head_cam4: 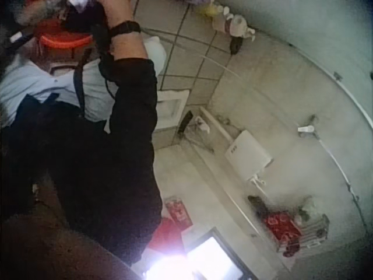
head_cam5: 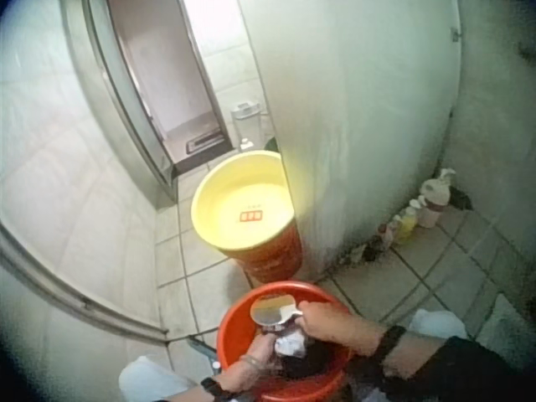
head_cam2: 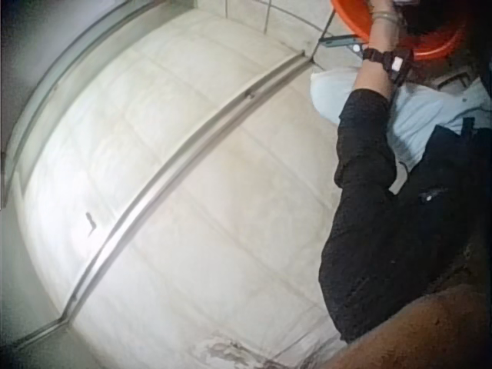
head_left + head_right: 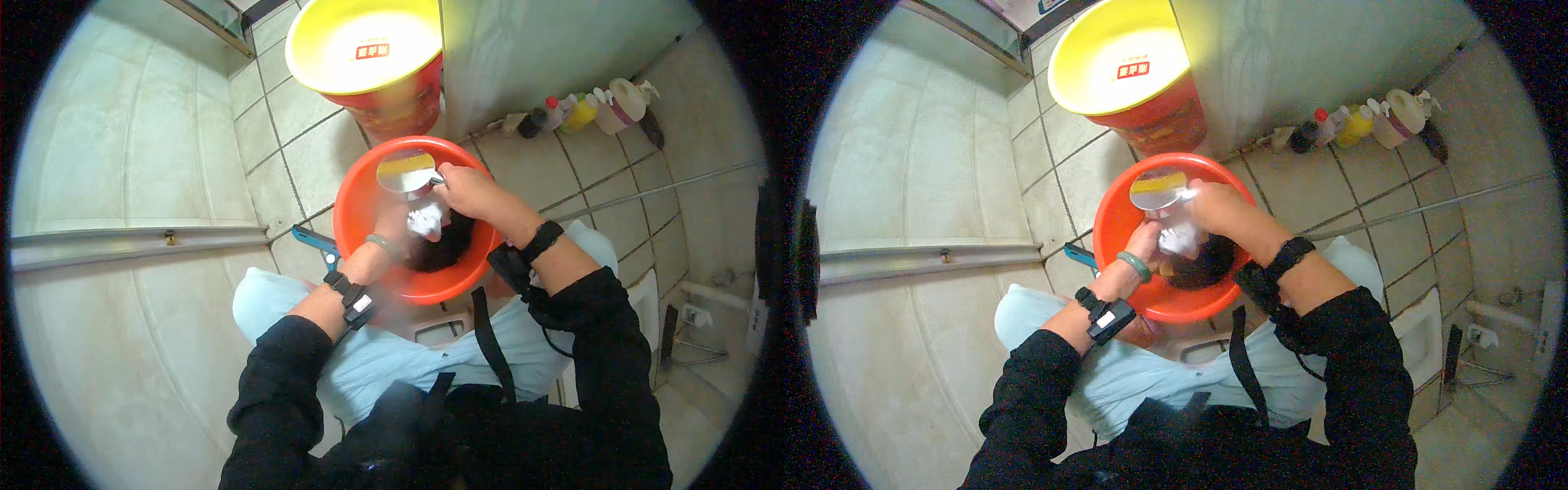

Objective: The person washes clothes in a bucket by hand, using a small cup to pour water over them and scrubbing them in the water.

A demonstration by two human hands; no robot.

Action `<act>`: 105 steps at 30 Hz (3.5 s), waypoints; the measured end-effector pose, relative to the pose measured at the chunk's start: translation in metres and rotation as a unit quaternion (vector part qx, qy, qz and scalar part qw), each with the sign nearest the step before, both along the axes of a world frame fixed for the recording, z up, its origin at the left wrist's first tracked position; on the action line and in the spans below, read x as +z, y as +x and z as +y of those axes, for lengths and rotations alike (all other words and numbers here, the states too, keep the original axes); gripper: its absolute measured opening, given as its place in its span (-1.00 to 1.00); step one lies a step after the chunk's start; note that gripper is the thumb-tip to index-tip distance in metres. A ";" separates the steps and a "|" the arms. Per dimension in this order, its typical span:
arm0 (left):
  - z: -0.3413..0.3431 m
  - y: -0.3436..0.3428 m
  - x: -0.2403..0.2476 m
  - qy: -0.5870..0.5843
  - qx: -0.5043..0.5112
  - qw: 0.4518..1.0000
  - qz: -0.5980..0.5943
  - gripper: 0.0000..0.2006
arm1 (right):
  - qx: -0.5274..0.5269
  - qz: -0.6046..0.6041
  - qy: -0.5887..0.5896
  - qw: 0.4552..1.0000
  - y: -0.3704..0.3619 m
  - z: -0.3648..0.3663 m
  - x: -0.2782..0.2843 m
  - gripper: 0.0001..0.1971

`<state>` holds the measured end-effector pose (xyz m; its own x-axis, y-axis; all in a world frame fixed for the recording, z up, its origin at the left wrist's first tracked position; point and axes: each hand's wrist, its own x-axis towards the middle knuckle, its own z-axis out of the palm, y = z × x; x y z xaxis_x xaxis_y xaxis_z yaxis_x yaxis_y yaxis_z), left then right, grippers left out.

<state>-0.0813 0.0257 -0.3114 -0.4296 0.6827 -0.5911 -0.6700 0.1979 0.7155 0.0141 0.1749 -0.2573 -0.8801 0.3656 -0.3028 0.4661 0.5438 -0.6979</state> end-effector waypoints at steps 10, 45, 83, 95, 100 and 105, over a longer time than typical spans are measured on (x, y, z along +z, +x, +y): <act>-0.012 -0.007 -0.036 -0.119 -0.237 0.945 0.191 -0.69 | 0.022 0.015 0.046 0.999 0.005 0.010 -0.022 -0.70; -0.021 -0.026 -0.004 -0.120 -0.184 0.835 0.505 -0.74 | 0.004 0.020 0.063 0.998 0.000 0.009 -0.008 -0.70; -0.012 -0.036 0.058 -0.087 -0.092 0.945 0.302 -0.58 | 0.013 0.157 -0.044 0.987 0.000 0.024 -0.014 -0.59; -0.029 0.009 0.275 0.056 0.046 0.936 0.344 -0.67 | 0.047 0.077 -0.045 0.995 0.012 0.016 0.027 -0.60; -0.036 -0.003 0.274 0.003 -0.066 0.935 0.348 -0.72 | 0.018 0.077 0.017 0.997 0.011 0.029 -0.003 -0.65; -0.048 -0.015 0.193 -0.135 -0.278 0.898 0.313 -0.74 | -0.007 0.087 -0.013 0.996 0.005 0.029 -0.011 -0.64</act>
